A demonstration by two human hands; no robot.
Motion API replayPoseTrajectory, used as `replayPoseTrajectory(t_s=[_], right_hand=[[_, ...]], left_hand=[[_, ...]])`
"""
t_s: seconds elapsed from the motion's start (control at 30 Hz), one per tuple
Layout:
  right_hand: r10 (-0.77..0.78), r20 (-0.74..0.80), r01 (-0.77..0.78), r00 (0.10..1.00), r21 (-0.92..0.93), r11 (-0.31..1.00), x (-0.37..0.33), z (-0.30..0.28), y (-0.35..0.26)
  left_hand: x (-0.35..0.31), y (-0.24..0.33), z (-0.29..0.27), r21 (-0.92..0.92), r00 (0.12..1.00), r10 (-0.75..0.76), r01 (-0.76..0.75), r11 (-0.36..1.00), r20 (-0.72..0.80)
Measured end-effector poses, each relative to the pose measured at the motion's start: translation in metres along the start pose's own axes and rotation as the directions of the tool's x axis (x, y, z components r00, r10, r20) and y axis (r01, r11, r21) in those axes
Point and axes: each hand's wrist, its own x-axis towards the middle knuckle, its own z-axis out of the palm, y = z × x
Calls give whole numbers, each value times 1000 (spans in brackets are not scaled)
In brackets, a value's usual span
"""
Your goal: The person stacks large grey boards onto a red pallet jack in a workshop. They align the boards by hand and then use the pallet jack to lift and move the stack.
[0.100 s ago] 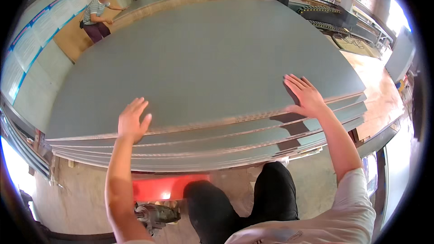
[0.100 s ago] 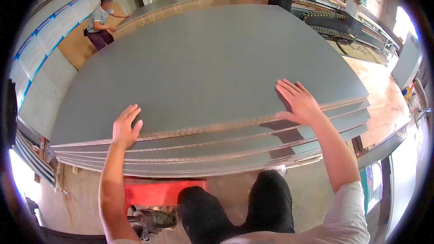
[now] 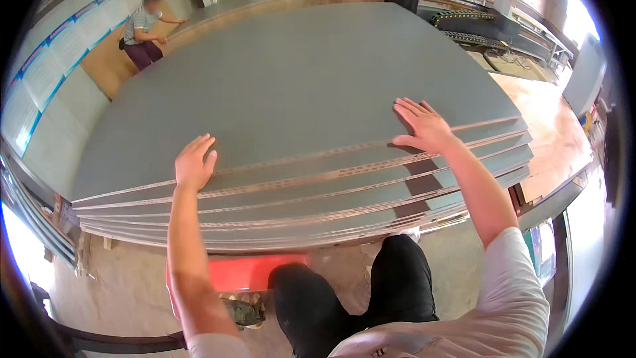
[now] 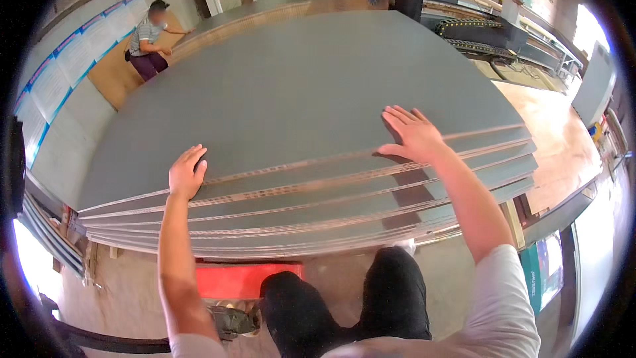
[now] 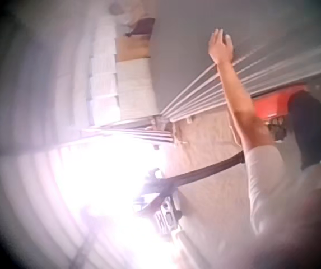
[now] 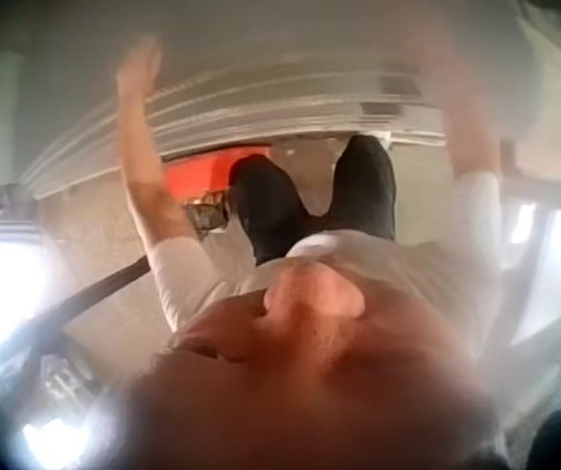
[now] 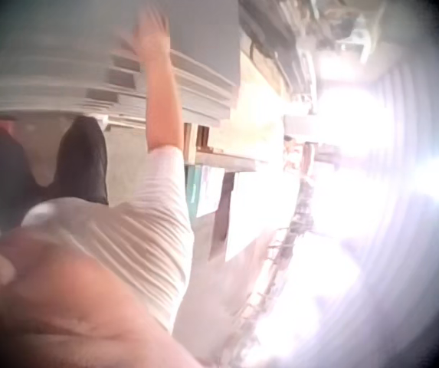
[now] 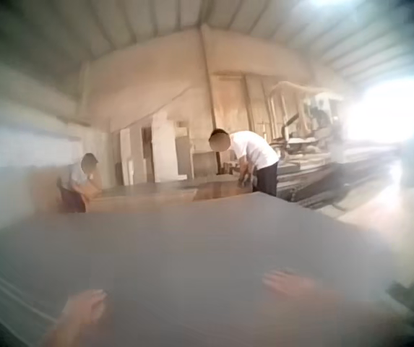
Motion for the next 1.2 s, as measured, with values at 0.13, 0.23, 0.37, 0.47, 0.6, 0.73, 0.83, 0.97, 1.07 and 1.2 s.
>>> replayPoseTrajectory(t_s=[0.13,0.23,0.37,0.47,0.6,0.73,0.83,0.97,1.07,1.2], right_hand=[[83,-103,-79,991,37,996,64,19,-15],[137,-117,-130,984,66,989,65,13,-18],[172,-134,-157,976,114,981,58,11,-13],[174,-156,-155,972,129,980,57,12,-19],[184,-176,-158,967,151,976,58,15,-20],[201,-158,-180,967,135,974,55,6,-17],[216,-130,-203,968,107,973,53,5,-21],[207,-139,-200,968,66,978,49,13,-19],[193,-140,-185,971,74,980,38,16,-26],[228,-148,-213,962,109,971,27,13,-29]], left_hand=[[37,-32,20,125,963,-265,269,955,-48],[37,-28,25,206,936,-353,346,915,-6],[36,-12,18,113,943,-334,332,937,-1],[29,-21,17,132,937,-348,342,930,20],[32,5,16,219,889,-452,427,877,77],[26,53,14,212,902,-421,394,894,98],[20,58,9,141,920,-386,375,916,64],[20,59,5,81,932,-362,363,928,-21],[15,46,10,52,933,-347,353,934,-98],[15,45,15,-6,926,-335,339,941,-173]])
